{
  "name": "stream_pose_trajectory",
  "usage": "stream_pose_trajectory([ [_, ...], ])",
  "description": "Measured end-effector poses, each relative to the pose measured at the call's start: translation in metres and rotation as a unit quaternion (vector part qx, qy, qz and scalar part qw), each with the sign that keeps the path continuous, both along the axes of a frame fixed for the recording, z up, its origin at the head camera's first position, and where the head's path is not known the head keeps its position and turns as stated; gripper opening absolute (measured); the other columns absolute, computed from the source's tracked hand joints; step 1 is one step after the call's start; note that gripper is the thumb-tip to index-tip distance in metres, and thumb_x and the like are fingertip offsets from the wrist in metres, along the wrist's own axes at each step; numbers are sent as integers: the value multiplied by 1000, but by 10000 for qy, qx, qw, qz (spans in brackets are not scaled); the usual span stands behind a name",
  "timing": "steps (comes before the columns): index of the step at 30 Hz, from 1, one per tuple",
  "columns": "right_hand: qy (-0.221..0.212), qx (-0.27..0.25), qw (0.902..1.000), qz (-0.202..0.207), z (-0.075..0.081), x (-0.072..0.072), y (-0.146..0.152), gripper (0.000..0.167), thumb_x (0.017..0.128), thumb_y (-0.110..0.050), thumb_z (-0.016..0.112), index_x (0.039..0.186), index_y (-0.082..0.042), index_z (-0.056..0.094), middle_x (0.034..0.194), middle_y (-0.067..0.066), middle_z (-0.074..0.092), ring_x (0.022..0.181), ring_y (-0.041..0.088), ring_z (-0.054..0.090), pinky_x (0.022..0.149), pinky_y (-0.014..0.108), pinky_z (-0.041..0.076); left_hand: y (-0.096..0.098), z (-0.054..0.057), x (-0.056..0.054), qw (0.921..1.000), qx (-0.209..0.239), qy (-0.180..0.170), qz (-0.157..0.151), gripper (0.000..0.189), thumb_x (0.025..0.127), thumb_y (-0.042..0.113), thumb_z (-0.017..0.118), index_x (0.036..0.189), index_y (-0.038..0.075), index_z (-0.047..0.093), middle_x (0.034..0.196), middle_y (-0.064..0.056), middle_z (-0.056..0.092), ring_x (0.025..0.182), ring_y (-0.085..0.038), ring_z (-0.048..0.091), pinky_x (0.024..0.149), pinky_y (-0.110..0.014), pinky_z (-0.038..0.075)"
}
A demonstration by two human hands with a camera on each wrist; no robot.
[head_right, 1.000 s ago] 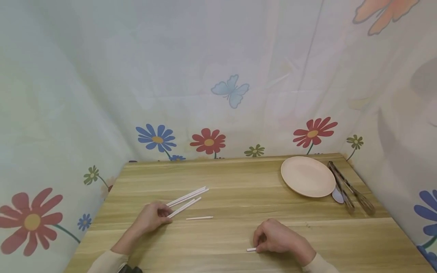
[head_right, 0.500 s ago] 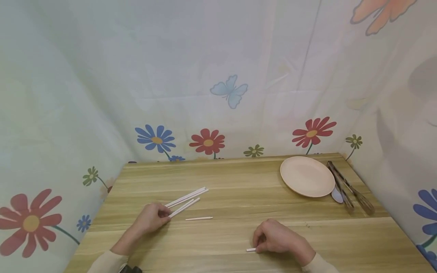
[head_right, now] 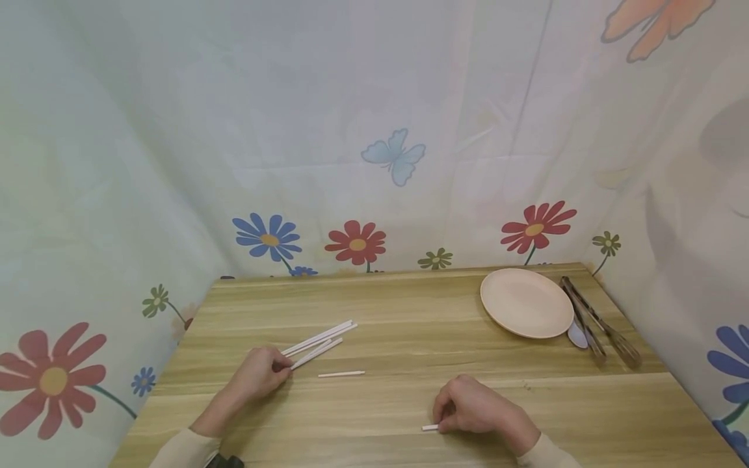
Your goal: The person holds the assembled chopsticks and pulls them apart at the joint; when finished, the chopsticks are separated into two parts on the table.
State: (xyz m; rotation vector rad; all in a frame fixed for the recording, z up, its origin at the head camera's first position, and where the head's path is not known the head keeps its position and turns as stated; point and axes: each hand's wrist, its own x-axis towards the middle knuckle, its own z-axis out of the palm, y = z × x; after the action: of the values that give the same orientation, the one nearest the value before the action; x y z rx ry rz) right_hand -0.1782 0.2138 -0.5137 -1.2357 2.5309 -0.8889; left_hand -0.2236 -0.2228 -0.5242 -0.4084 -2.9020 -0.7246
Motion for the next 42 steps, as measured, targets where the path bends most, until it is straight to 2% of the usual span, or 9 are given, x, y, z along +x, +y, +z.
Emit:
stream_pose_trajectory([
  [8, -217, 64, 9997, -105, 1, 0, 0, 11, 74, -19, 82, 77, -23, 73, 72, -21, 61, 63, -10, 50, 56, 15, 44, -3, 0, 0, 9996, 268, 1, 27, 7, 75, 4, 77, 80, 8, 77, 74, 3, 66, 67, -7, 56, 60, -22, 46],
  [16, -77, 31, 9999, -70, 4, 1, 1, 10, 74, -23, 82, 78, -24, 73, 74, -20, 63, 65, -10, 50, 57, 15, 44, -2, 4, 0, 9991, 420, -55, 87, 7, 77, 5, 77, 79, 12, 76, 76, 3, 69, 68, -6, 58, 61, -22, 47],
  [24, -18, -40, 9999, 101, 1, -1, 3, 9, 76, -25, 81, 79, -24, 73, 74, -20, 62, 64, -10, 51, 57, 13, 44, 5, 13, -1, 9988, 480, -47, 114, 5, 78, 8, 78, 81, 11, 77, 80, 3, 71, 72, -8, 60, 65, -25, 50],
  [33, -566, -21, 9982, -214, 11, -6, 3, 8, 81, -24, 78, 85, -20, 73, 78, -19, 64, 67, -6, 55, 59, 18, 47, 15, 24, -2, 9972, 753, 1, 14, 6, 77, 8, 78, 82, 11, 77, 79, 5, 69, 72, -7, 59, 66, -23, 49],
  [39, -275, -171, 9990, -305, 17, -11, 1, 9, 81, -21, 78, 87, -16, 73, 77, -17, 64, 67, -6, 54, 59, 19, 48, 20, 32, -2, 9965, 829, -9, -69, 6, 78, 8, 78, 82, 11, 77, 79, 7, 68, 72, -7, 59, 66, -22, 48],
  [42, -275, -272, 9987, -327, 22, -14, -1, 10, 82, -19, 77, 89, -13, 73, 80, -14, 67, 70, -5, 56, 61, 19, 49, 23, 37, -3, 9964, 837, -1, -110, 6, 78, 9, 77, 84, 11, 78, 81, 7, 68, 72, -7, 59, 65, -23, 48],
])
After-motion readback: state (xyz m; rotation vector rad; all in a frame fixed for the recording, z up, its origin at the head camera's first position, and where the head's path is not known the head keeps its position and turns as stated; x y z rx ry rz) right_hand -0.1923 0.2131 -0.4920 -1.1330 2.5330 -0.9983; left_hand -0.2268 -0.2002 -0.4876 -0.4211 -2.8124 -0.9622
